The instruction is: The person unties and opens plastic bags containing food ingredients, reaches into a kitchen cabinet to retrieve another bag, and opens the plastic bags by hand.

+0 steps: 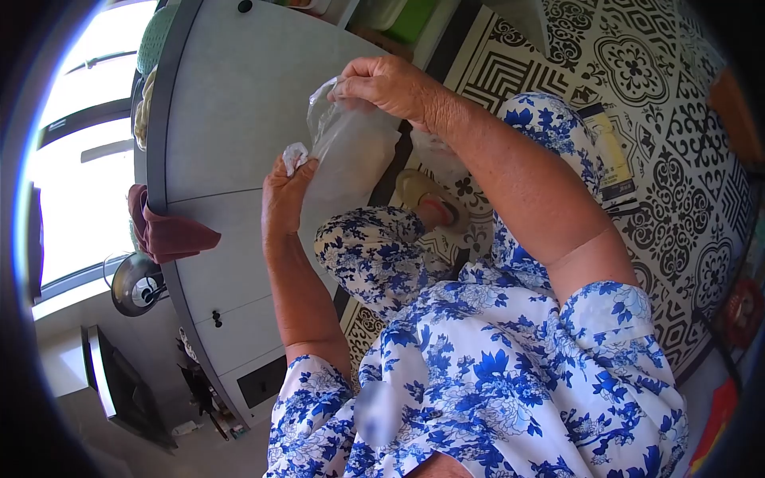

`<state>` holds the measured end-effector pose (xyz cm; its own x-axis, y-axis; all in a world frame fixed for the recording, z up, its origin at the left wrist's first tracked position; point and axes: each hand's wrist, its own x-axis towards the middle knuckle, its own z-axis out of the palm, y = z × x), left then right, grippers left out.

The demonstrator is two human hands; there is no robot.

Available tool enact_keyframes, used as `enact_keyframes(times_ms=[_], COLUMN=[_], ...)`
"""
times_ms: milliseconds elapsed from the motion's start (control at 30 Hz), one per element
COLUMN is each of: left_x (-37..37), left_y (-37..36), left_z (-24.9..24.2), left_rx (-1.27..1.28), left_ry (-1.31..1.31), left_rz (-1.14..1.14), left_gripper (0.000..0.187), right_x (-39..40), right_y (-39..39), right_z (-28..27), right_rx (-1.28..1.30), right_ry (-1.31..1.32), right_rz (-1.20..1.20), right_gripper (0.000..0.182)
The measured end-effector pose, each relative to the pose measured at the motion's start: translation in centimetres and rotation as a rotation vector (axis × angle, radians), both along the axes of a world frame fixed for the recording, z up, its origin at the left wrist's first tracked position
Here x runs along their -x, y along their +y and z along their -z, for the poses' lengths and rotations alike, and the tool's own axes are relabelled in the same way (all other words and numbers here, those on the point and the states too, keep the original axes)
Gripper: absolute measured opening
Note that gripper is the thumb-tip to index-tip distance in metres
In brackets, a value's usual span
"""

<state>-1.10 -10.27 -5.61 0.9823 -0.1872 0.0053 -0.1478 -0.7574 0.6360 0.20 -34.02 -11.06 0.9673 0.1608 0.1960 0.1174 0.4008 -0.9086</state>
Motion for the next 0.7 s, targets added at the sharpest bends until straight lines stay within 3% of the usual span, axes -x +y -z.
enact_keyframes(times_ms=[367, 433, 467, 533, 700], left_x=[0.5, 0.8, 0.8, 0.7, 1.8], left_y=[-1.7, -2.0, -2.0, -2.0, -3.0], left_z=[0.8, 1.4, 1.9, 2.9, 4.5], left_rx=[0.131, 0.372, 0.376, 0.735, 0.744], left_ry=[0.145, 0.135, 0.136, 0.155, 0.02], left_rz=[-0.057, -0.069, -0.071, -0.116, -0.014], left_gripper=[0.03, 0.036, 0.036, 0.039, 0.039], right_x=[0.4, 0.7, 0.8, 0.7, 1.8], right_y=[-0.8, -0.8, -0.8, -0.8, 0.3], right_z=[-0.1, -0.1, -0.2, -0.2, -0.5], right_rx=[-0.079, -0.091, -0.167, -0.237, -0.128], right_ry=[0.161, 0.23, 0.268, 0.3, 0.174], right_rz=[-0.047, -0.038, 0.02, 0.071, -0.087], right_gripper=[0.016, 0.017, 0.02, 0.023, 0.036])
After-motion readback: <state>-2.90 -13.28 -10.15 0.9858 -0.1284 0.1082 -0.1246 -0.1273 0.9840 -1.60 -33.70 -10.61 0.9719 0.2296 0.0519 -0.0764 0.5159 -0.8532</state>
